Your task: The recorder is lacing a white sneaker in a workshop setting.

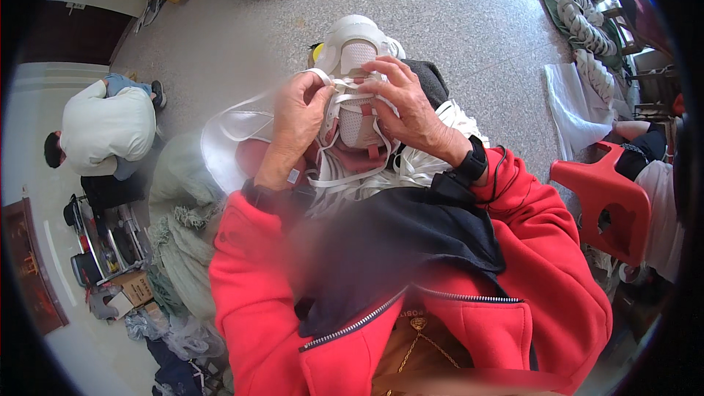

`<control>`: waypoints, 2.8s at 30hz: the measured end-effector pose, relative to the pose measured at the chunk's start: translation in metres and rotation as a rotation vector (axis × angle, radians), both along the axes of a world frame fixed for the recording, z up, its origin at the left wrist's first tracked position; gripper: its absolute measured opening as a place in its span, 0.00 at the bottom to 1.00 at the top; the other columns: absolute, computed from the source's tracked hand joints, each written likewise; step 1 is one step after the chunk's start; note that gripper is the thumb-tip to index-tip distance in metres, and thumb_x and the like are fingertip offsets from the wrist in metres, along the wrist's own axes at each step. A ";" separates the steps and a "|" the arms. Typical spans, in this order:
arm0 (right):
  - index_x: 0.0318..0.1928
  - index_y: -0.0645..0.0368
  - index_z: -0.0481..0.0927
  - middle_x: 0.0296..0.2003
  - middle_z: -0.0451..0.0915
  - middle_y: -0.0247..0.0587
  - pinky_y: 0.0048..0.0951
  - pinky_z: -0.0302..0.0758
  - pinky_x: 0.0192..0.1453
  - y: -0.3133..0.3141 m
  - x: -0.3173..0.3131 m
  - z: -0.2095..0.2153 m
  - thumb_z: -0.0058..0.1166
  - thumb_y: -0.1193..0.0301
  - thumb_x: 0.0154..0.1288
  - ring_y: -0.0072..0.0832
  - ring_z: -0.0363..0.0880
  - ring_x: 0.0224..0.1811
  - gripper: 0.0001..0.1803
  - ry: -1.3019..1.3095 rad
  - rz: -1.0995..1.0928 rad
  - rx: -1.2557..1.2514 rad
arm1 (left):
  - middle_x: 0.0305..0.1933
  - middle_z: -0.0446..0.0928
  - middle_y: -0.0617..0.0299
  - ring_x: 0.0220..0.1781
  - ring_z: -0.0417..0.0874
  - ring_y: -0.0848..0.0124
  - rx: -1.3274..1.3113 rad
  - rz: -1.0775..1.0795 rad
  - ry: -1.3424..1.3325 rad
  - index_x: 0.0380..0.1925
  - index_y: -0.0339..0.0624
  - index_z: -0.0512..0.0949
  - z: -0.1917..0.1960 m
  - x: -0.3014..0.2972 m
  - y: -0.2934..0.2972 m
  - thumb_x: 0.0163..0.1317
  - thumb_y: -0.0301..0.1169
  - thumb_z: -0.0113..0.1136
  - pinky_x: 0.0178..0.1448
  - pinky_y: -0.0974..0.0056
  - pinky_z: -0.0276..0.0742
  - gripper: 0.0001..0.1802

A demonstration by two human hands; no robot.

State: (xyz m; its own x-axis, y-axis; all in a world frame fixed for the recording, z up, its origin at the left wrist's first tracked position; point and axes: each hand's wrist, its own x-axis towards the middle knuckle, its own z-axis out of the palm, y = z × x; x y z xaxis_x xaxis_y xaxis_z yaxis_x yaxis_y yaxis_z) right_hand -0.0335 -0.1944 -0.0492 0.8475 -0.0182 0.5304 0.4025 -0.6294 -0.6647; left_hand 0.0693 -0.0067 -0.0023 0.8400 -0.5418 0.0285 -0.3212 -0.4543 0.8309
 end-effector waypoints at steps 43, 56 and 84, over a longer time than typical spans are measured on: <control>0.40 0.60 0.82 0.55 0.73 0.44 0.48 0.56 0.69 0.021 0.005 0.000 0.54 0.73 0.56 0.44 0.61 0.67 0.11 -0.081 -0.146 0.015 | 0.35 0.82 0.56 0.32 0.83 0.65 0.169 0.042 -0.354 0.40 0.36 0.79 0.001 -0.033 -0.009 0.56 0.25 0.65 0.38 0.63 0.78 0.11; 0.27 0.57 0.85 0.49 0.73 0.39 0.53 0.50 0.71 0.028 0.023 0.002 0.58 0.70 0.54 0.40 0.64 0.63 0.06 -0.015 -0.193 -0.139 | 0.35 0.81 0.53 0.34 0.82 0.62 0.192 0.096 -0.380 0.41 0.34 0.78 -0.007 -0.037 -0.008 0.54 0.25 0.65 0.41 0.59 0.78 0.14; 0.28 0.58 0.79 0.51 0.73 0.40 0.56 0.50 0.73 -0.008 -0.019 0.012 0.59 0.75 0.49 0.42 0.64 0.65 0.04 0.001 -0.228 -0.419 | 0.33 0.77 0.54 0.36 0.81 0.54 0.096 0.086 -0.552 0.32 0.39 0.75 -0.022 -0.044 -0.006 0.50 0.22 0.63 0.39 0.54 0.76 0.09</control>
